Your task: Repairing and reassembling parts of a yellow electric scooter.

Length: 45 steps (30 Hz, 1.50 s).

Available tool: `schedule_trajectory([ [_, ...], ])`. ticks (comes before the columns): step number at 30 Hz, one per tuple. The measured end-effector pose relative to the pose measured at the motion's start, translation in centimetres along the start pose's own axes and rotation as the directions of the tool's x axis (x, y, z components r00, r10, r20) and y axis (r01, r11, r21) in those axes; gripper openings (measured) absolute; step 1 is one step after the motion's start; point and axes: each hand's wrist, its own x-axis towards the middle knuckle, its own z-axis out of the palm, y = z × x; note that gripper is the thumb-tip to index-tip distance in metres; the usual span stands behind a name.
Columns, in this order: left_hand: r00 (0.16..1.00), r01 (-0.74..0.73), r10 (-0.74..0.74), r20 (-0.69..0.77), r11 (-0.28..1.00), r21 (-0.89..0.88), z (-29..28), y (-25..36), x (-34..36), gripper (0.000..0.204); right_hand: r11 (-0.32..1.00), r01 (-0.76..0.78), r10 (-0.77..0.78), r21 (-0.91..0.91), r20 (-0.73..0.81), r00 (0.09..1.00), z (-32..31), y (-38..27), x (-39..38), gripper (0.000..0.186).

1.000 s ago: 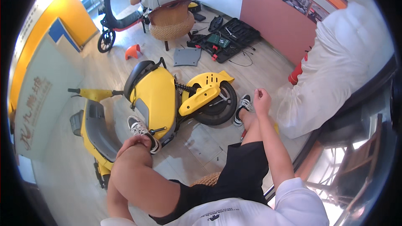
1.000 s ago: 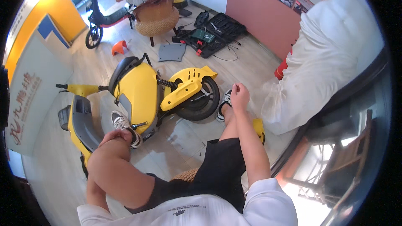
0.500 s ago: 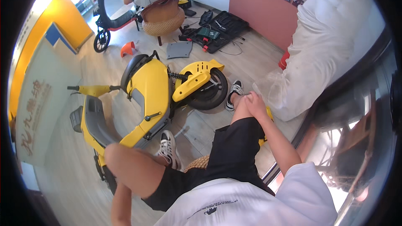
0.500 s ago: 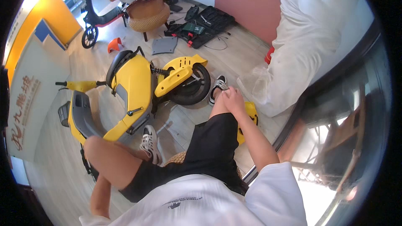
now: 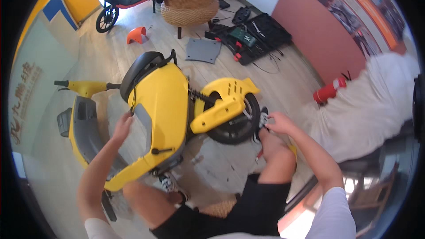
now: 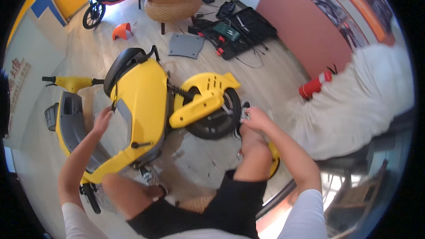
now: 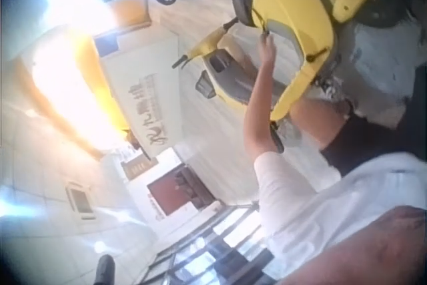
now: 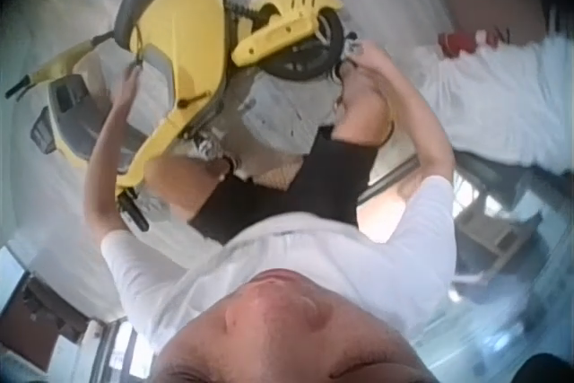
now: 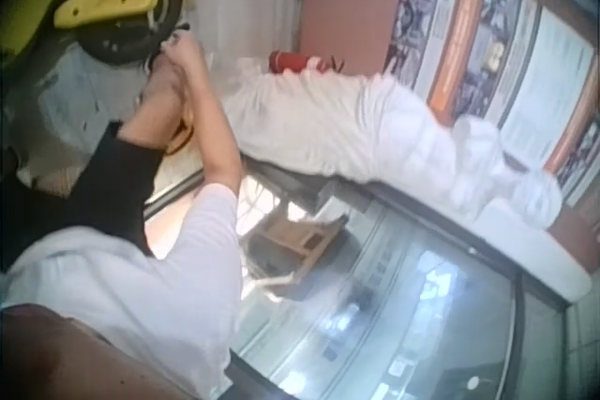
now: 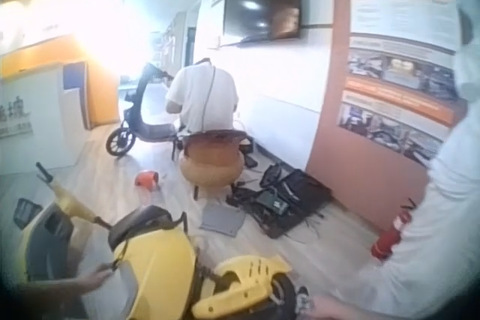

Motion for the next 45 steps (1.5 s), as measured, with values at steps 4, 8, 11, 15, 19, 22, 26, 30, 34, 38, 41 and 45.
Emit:
schedule_trajectory([
  [4,0.903,-0.398,0.426,0.061,0.775,0.491,13.8,8.7,13.5,0.059,0.982,-0.096,0.102,-0.162,0.029,0.994,-2.3,3.5,17.0,0.036],
  [8,0.904,-0.345,0.425,0.045,0.663,0.664,19.3,11.6,19.3,0.061,0.988,0.055,-0.077,-0.142,-0.155,0.985,-2.3,4.5,35.0,0.031],
  [11,0.929,-0.302,0.366,0.062,0.649,0.698,18.9,11.8,19.1,0.06,0.998,-0.03,0.022,-0.051,-0.164,0.986,-0.4,1.8,44.5,0.032],
  [15,0.943,-0.286,0.322,0.077,0.672,0.683,18.5,12.5,20.0,0.059,0.997,0.075,-0.079,-0.029,-0.19,0.979,2.5,0.9,53.8,0.031],
  [19,0.957,-0.261,0.275,0.089,0.69,0.675,18.4,12.4,20.4,0.057,0.998,0.032,-0.038,-0.054,-0.126,0.991,4.5,0.6,63.5,0.032],
  [22,0.963,-0.247,0.254,0.089,0.7,0.67,18.5,12.4,20.4,0.057,0.997,0.06,-0.065,-0.043,-0.128,0.99,5.6,0.2,70.2,0.034],
  [26,0.965,-0.235,0.25,0.073,0.711,0.662,18.7,11.7,20.4,0.053,0.999,0.053,-0.054,-0.007,-0.191,0.98,7.4,0.7,76.5,0.035],
  [30,0.978,-0.179,0.202,0.051,0.69,0.701,18.7,11.3,19.8,0.052,0.996,0.072,-0.077,-0.045,-0.129,0.989,9.8,-1.4,79.2,0.035],
  [34,0.98,-0.152,0.195,0.027,0.665,0.731,18.9,11.5,19.9,0.054,0.96,0.248,-0.263,-0.127,-0.119,0.957,12.5,1.6,84.3,0.04],
  [38,0.984,-0.142,0.179,0.023,0.687,0.712,18.8,11.1,20.5,0.053,0.936,0.298,-0.32,-0.185,-0.101,0.942,12.4,3.6,86.8,0.045],
  [41,0.972,-0.185,0.234,0.034,0.665,0.723,18.9,11.0,21.0,0.053,0.931,0.293,-0.343,-0.218,-0.245,0.907,11.8,3.4,87.5,0.03],
  [45,0.98,-0.156,0.198,0.028,0.67,0.726,18.9,11.1,19.7,0.053,0.953,0.173,-0.218,-0.247,-0.169,0.961,11.9,1.4,87.5,0.025],
])
